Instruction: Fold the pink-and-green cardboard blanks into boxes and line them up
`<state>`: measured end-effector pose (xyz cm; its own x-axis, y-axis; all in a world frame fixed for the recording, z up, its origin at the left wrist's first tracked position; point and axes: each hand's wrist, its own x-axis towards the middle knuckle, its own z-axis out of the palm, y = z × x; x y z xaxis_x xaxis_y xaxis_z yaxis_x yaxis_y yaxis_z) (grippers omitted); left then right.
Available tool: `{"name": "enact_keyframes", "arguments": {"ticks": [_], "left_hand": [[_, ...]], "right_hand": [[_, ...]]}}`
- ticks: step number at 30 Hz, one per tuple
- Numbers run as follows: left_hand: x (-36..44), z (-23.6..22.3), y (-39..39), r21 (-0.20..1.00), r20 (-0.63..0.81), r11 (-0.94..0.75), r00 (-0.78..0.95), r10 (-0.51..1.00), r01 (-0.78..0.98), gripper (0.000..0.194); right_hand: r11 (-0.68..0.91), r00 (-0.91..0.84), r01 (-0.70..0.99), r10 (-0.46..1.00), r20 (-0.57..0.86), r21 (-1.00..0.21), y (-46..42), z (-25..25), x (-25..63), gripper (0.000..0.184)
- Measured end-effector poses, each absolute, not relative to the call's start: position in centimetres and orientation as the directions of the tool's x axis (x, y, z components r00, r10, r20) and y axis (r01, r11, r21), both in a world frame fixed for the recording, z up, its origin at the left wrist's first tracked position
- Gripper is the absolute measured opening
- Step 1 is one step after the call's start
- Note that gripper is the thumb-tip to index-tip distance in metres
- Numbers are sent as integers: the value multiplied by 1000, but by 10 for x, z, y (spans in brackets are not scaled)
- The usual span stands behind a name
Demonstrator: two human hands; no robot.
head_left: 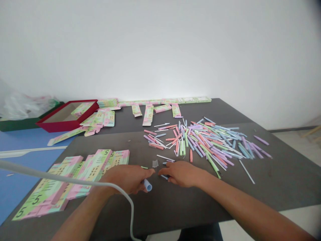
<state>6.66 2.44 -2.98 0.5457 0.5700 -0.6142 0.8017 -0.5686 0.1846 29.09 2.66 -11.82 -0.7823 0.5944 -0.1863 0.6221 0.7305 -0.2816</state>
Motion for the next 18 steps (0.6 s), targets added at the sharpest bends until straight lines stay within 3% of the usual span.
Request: {"name": "enact_keyframes", "arguments": {"ticks": [7,18], "left_hand": [[63,-33,25,225,-622,-551,554,553,803,49],[64,-33,23,185,-590,-584,565,576,790,42]], "right_hand": [[735,-784,618,600,-159,-280,23,-120,287,32],[664,-718,665,694,-50,-341,14,-139,285,29]]}}
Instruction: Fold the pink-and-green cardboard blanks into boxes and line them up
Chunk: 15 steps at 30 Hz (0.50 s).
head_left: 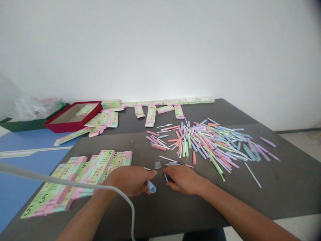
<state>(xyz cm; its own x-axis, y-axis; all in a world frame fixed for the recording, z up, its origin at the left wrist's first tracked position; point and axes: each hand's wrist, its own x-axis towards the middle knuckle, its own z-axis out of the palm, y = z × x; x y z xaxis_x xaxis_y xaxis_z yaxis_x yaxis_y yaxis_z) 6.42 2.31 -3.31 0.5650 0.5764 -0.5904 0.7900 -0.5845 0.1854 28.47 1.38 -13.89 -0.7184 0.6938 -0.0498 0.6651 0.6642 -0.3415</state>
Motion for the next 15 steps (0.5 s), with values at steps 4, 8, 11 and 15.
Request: {"name": "enact_keyframes", "arguments": {"ticks": [4,8,11,15], "left_hand": [[65,-32,23,164,-614,-565,532,583,808,47],[66,-33,23,164,-618,-561,528,583,811,49],[66,-33,22,149,-607,-568,528,593,809,48],[67,-31,21,163,-607,-559,530,593,813,45]], "right_hand": [[652,-703,681,710,-46,-334,13,-143,283,31],[645,-692,691,720,-43,-325,14,-143,281,31],[648,-692,691,721,-33,-320,13,-143,282,31],[637,-682,693,731,-20,-336,12,-145,282,33]]}}
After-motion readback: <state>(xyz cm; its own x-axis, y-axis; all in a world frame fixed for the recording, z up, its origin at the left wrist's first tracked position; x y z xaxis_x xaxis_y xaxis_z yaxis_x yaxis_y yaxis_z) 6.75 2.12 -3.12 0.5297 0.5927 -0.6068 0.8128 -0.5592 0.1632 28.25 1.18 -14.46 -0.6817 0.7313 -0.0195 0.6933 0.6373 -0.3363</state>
